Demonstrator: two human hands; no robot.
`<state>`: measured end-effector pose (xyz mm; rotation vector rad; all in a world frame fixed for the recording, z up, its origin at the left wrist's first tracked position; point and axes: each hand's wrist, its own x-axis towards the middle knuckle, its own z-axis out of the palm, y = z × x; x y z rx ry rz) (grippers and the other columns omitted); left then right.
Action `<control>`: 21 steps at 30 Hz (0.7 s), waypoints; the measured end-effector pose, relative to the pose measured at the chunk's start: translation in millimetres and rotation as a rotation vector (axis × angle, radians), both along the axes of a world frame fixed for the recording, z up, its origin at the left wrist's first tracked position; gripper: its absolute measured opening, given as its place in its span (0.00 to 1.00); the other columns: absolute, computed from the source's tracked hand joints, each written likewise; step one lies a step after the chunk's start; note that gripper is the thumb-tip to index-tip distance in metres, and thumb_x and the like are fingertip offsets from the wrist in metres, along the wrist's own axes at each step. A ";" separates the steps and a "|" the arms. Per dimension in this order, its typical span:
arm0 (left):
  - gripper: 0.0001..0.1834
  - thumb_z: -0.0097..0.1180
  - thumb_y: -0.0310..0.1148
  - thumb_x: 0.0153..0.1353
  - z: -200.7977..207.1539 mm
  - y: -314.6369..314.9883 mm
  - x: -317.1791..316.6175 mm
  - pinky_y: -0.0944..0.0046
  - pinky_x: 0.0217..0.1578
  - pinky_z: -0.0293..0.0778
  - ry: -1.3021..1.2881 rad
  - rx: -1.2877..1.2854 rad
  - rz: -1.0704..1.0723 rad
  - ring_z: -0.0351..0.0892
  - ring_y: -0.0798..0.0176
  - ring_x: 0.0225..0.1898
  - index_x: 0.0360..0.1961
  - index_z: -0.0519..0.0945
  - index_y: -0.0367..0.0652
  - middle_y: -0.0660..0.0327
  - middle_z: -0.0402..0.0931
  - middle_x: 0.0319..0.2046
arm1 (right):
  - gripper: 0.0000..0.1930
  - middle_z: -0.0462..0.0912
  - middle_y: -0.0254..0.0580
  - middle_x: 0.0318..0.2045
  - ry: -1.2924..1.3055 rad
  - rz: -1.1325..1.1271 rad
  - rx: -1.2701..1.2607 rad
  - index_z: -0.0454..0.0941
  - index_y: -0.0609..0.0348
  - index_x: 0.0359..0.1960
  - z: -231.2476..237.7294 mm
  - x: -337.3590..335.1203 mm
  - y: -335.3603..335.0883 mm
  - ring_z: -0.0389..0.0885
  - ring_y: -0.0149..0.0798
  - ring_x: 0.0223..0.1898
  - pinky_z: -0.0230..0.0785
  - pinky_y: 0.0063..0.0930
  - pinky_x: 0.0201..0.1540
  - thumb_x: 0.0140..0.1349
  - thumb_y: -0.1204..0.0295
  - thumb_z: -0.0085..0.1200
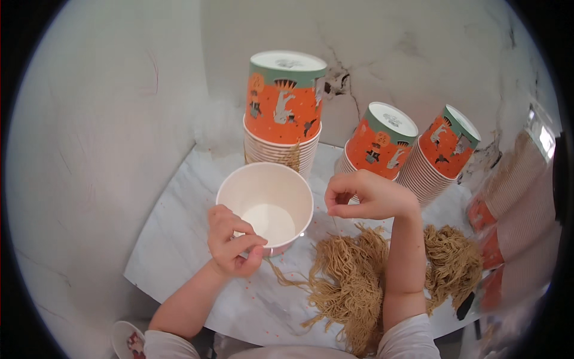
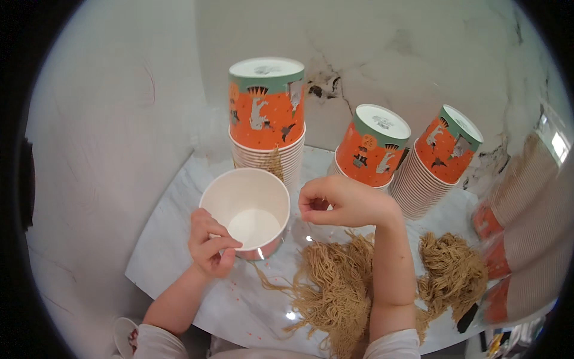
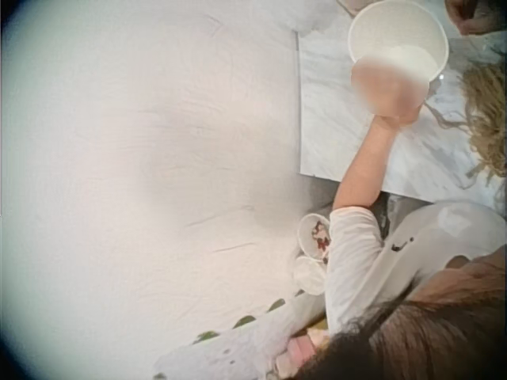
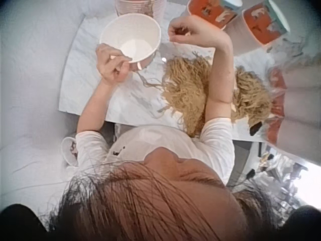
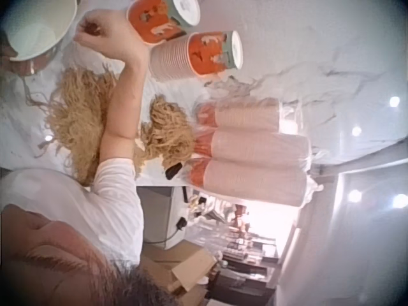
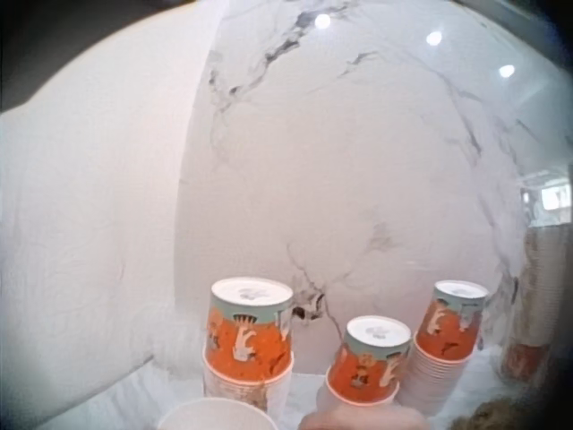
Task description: Attaching string handles to decorative paper cups.
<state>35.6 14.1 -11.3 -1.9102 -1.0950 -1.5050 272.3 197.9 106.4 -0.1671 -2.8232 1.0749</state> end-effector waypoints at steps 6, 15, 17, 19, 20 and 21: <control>0.02 0.58 0.30 0.44 -1.2 2.3 -3.7 0.51 0.42 0.70 -0.132 -0.058 -0.167 0.71 0.55 0.34 0.20 0.80 0.45 0.61 0.74 0.27 | 0.09 0.78 0.39 0.27 0.182 0.043 0.073 0.75 0.61 0.33 18.9 13.4 -28.1 0.77 0.37 0.28 0.71 0.31 0.33 0.64 0.67 0.57; 0.10 0.70 0.23 0.48 101.7 -8.1 64.4 0.66 0.42 0.71 -0.253 -0.505 -0.102 0.76 0.64 0.38 0.33 0.85 0.42 0.60 0.81 0.33 | 0.07 0.77 0.41 0.30 0.525 -0.103 0.272 0.75 0.59 0.33 25.9 28.3 -56.9 0.80 0.48 0.32 0.71 0.40 0.34 0.64 0.69 0.54; 0.10 0.71 0.24 0.49 120.6 -5.6 77.6 0.66 0.41 0.71 -0.319 -0.575 -0.116 0.76 0.66 0.39 0.34 0.85 0.42 0.61 0.82 0.34 | 0.06 0.75 0.41 0.30 0.620 -0.130 0.281 0.74 0.59 0.33 31.2 26.9 -60.8 0.80 0.48 0.34 0.71 0.41 0.35 0.63 0.70 0.54; 0.10 0.72 0.25 0.49 126.2 -0.2 80.3 0.67 0.41 0.71 -0.385 -0.639 -0.140 0.77 0.67 0.39 0.34 0.86 0.42 0.63 0.82 0.34 | 0.06 0.76 0.41 0.31 0.681 -0.122 0.290 0.75 0.59 0.33 30.8 23.0 -62.3 0.80 0.47 0.34 0.72 0.40 0.35 0.63 0.70 0.55; 0.10 0.72 0.25 0.50 125.2 4.5 79.1 0.67 0.41 0.71 -0.453 -0.640 -0.160 0.76 0.68 0.39 0.34 0.85 0.40 0.63 0.82 0.34 | 0.06 0.76 0.41 0.31 0.736 -0.120 0.301 0.75 0.59 0.33 30.3 22.0 -61.8 0.80 0.47 0.34 0.72 0.39 0.35 0.62 0.71 0.55; 0.09 0.72 0.24 0.51 125.6 8.5 78.9 0.67 0.41 0.71 -0.521 -0.641 -0.180 0.76 0.70 0.38 0.34 0.85 0.39 0.64 0.83 0.34 | 0.06 0.76 0.41 0.31 0.739 -0.123 0.303 0.75 0.59 0.33 30.3 21.5 -60.2 0.80 0.47 0.34 0.72 0.39 0.35 0.62 0.71 0.55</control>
